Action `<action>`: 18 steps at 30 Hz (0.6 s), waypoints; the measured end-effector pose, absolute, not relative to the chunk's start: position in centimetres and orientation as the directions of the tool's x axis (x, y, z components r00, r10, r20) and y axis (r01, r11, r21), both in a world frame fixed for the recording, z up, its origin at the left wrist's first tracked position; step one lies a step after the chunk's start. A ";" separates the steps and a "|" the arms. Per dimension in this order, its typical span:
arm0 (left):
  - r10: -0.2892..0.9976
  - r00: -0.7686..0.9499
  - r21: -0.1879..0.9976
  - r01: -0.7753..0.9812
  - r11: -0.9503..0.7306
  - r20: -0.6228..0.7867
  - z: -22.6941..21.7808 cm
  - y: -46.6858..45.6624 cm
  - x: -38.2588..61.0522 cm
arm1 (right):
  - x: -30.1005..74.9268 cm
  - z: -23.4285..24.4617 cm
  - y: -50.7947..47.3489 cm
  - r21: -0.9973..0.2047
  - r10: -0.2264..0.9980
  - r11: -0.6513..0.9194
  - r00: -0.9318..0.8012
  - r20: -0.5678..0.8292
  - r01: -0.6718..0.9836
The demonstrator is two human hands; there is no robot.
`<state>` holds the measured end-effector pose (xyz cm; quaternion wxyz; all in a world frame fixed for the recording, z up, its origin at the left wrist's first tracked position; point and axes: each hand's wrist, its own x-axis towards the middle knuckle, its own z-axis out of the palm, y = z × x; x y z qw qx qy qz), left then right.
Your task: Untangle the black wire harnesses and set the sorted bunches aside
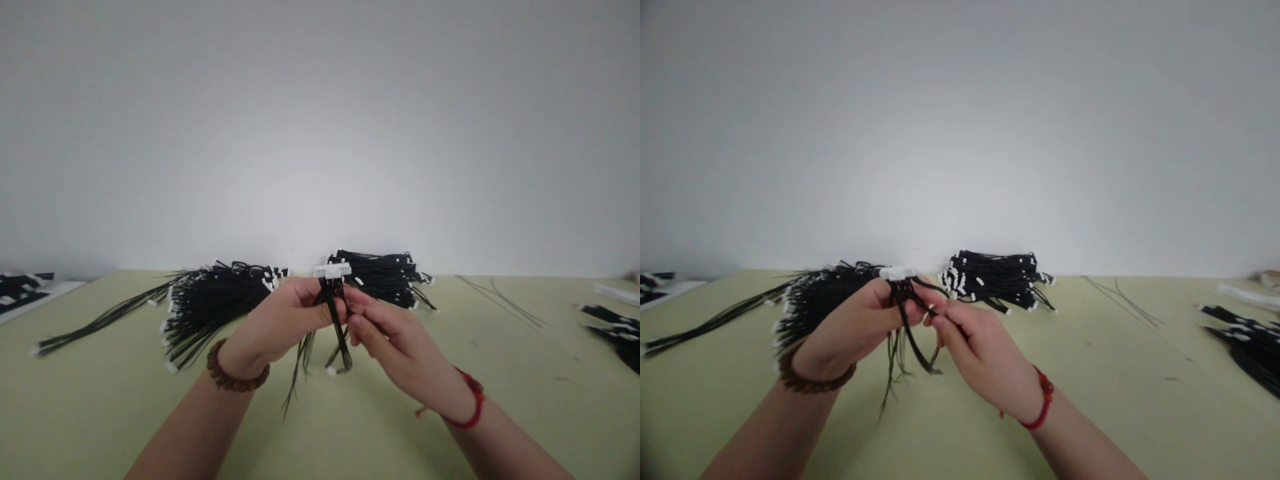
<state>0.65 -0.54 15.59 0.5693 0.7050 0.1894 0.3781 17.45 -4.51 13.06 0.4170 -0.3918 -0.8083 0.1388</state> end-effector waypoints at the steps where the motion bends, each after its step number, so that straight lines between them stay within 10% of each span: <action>1: 0.683 0.637 0.931 -0.183 -0.316 0.357 15.6 -0.6 0.8 | 17.4 13.0 -4.4 -0.546 0.746 0.656 -0.337 0.575 0.520; 12: 0.723 0.590 0.870 0.069 -0.488 0.359 15.7 -0.3 0.9 | 17.6 12.0 -3.2 -0.536 0.730 0.668 -0.319 0.604 0.515; 18: 0.752 0.455 0.762 0.212 -0.611 0.476 15.1 -0.4 1.9 | 17.9 12.6 -4.7 -0.529 0.641 0.640 -0.008 0.767 0.557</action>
